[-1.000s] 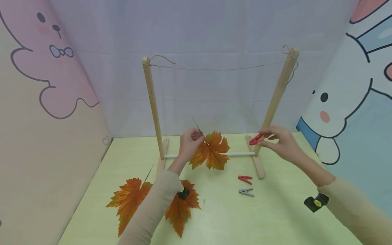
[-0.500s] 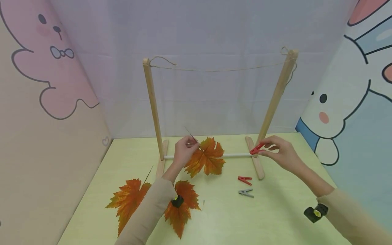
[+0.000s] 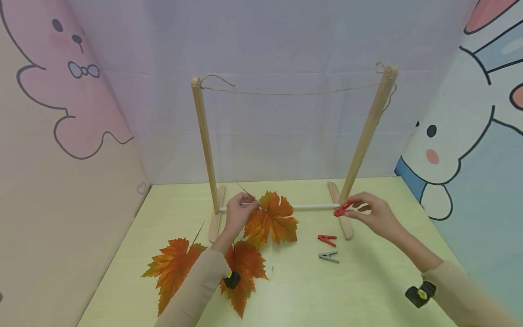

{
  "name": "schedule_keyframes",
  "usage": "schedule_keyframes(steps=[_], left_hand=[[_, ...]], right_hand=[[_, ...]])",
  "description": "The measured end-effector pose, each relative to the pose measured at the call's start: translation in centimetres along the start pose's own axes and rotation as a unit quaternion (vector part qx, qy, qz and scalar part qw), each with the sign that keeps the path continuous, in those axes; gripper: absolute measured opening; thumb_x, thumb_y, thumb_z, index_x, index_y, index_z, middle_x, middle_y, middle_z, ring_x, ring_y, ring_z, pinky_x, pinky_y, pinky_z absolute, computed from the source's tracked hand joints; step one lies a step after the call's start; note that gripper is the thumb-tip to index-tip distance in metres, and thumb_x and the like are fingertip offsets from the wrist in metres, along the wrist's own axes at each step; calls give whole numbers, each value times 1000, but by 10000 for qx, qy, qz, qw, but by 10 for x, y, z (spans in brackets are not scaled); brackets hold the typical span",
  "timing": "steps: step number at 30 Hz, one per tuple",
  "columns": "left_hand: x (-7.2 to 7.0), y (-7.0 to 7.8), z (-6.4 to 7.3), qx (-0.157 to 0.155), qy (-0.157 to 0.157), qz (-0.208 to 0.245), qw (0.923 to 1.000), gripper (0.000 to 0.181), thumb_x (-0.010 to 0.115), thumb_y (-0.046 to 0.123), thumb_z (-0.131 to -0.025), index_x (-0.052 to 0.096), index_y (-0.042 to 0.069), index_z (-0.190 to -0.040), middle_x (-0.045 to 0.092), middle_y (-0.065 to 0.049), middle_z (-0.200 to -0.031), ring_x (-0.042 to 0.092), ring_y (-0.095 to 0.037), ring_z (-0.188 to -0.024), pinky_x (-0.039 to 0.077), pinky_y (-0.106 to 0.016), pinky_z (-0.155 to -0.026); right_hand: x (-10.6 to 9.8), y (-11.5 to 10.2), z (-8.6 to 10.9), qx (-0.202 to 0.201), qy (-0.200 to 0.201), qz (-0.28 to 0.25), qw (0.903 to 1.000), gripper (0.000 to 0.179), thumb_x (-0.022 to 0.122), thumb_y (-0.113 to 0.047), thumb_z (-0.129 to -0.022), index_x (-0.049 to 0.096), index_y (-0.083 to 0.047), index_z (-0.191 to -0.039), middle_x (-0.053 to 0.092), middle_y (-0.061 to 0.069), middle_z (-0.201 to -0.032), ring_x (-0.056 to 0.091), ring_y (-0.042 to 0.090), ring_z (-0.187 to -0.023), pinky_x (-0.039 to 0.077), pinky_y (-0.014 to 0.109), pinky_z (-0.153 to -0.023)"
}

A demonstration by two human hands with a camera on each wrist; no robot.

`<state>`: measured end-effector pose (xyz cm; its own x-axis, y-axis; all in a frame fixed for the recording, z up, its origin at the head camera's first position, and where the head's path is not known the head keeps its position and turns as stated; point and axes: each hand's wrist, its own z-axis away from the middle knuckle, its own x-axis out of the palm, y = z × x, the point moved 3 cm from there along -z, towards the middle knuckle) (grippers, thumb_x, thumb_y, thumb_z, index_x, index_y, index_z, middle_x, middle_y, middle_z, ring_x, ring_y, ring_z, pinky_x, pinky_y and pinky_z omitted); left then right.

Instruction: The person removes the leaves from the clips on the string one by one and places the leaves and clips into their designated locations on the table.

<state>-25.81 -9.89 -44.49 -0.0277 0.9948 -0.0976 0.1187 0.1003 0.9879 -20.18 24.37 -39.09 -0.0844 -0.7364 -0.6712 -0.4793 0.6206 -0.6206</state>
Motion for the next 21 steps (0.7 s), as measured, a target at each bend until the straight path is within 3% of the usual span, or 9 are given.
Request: schedule_keyframes(steps=[3,10,16,21], left_hand=[[-1,-9,1,-45,116,189,9997,13,65,-2,-79,59,-10,-87,62,-14,-86,64,-16,-72,54,-28,-64],[-6,-11,4,-203,516,481,9973,13,65,-5,-79,57,-11,-86,63,-15,-85,61,-11,-67,54,-27,-63],[-6,-18,9,-469,446,678,9956,13,64,-5,-79,56,-12,-87,62,-12,-83,62,-12,-67,54,-29,-64],[-2,-24,16,-701,405,838,9932,14,62,-3,-81,56,-12,-90,62,-12,-81,64,-14,-70,54,-28,-63]], right_hand=[[2,3,4,53,-24,-18,10000,30,74,-3,-71,64,-2,-100,64,8,-92,55,7,-81,50,16,-65],[8,9,13,280,-164,-9,9995,28,73,-8,-74,64,-4,-100,63,6,-93,57,17,-82,51,20,-66],[18,15,28,298,-342,-79,9989,30,74,-9,-72,64,-4,-101,63,7,-92,58,18,-80,51,22,-65],[24,18,38,263,-257,-149,9992,31,74,-7,-71,64,-3,-100,63,7,-90,58,19,-79,51,23,-63]])
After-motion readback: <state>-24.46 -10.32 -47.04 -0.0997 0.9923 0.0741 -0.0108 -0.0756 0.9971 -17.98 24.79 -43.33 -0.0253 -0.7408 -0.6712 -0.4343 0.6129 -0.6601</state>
